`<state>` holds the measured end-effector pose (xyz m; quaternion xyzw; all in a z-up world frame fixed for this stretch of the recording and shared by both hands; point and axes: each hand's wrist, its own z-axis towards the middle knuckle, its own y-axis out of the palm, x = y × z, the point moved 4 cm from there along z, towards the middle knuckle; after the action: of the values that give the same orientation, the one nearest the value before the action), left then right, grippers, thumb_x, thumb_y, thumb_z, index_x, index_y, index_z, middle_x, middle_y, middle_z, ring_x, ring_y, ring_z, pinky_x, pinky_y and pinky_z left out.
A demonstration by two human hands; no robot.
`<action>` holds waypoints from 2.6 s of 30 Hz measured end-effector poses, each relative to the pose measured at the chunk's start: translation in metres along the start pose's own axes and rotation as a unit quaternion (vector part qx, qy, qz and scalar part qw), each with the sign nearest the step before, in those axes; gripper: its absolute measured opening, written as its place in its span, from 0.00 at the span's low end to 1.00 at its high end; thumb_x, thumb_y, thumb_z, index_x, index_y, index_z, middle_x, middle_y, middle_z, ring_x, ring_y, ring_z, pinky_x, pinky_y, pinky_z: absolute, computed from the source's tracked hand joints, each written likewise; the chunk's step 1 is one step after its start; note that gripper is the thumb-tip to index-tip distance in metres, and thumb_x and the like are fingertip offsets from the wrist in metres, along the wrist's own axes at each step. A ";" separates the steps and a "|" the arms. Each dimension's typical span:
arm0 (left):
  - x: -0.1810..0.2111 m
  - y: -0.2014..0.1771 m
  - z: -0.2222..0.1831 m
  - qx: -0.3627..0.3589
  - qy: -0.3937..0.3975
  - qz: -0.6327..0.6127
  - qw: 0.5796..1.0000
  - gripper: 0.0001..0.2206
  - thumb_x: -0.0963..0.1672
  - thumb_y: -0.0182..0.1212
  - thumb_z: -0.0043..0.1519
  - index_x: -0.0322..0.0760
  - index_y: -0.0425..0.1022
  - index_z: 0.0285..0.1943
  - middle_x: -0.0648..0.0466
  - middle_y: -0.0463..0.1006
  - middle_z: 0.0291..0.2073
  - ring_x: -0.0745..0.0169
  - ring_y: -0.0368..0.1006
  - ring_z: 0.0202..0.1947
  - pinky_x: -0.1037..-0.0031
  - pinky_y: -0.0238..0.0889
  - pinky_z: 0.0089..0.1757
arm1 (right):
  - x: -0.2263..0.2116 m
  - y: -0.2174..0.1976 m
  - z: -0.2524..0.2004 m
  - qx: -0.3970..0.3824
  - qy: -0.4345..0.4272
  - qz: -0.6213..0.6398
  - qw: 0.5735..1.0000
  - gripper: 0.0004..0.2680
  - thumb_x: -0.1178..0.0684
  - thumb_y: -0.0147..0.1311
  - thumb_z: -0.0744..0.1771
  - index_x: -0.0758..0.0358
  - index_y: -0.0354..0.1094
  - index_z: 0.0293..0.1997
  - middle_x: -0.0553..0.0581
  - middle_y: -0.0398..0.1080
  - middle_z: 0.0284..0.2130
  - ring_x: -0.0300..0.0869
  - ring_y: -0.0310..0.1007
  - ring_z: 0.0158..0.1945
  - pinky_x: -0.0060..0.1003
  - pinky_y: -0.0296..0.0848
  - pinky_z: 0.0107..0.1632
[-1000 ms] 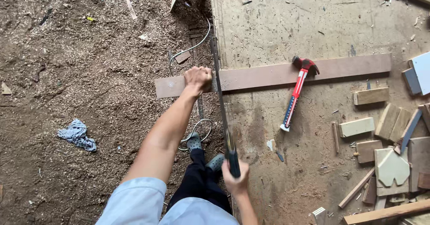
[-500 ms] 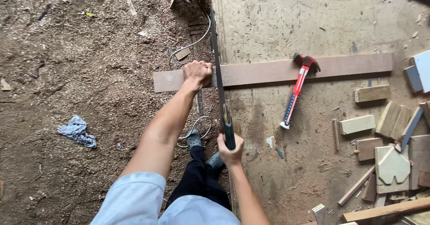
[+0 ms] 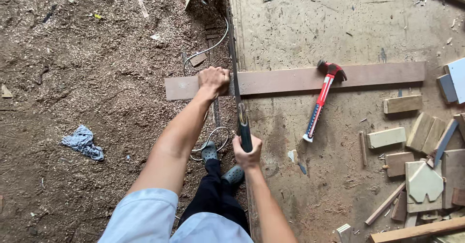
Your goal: The person uses a hand saw to cut a long wooden plank on a workbench. After sawing through the plank, the person picks up a hammer and taps the cut piece to separate it fully.
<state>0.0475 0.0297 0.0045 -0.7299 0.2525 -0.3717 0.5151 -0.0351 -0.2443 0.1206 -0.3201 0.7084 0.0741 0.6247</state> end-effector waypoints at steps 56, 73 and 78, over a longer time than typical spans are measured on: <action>0.012 -0.003 -0.015 -0.014 -0.026 -0.013 0.999 0.24 0.50 0.32 0.69 0.46 0.58 0.16 0.60 0.56 0.10 0.70 0.48 0.11 0.70 0.46 0.16 | 0.016 -0.014 -0.015 -0.018 -0.037 0.019 0.999 0.10 0.60 0.53 0.63 0.61 0.63 0.17 0.50 0.66 0.12 0.34 0.62 0.12 0.29 0.60 0.15; 0.016 -0.007 -0.018 -0.045 -0.027 -0.003 0.999 0.25 0.50 0.31 0.69 0.46 0.59 0.16 0.61 0.58 0.10 0.70 0.49 0.11 0.71 0.48 0.15 | 0.008 -0.038 -0.059 -0.043 0.031 0.021 0.998 0.12 0.60 0.51 0.64 0.58 0.60 0.15 0.48 0.62 0.10 0.33 0.57 0.11 0.31 0.54 0.15; 0.010 -0.002 -0.011 -0.001 -0.018 0.025 1.000 0.24 0.50 0.33 0.67 0.48 0.59 0.15 0.62 0.57 0.09 0.70 0.47 0.09 0.71 0.46 0.13 | 0.009 -0.017 -0.010 -0.018 -0.054 -0.001 0.998 0.12 0.59 0.53 0.63 0.55 0.59 0.15 0.48 0.63 0.11 0.32 0.60 0.12 0.30 0.56 0.15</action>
<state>0.0447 0.0171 0.0108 -0.7304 0.2614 -0.3456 0.5280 -0.0342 -0.2659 0.1189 -0.3280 0.6720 0.1033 0.6559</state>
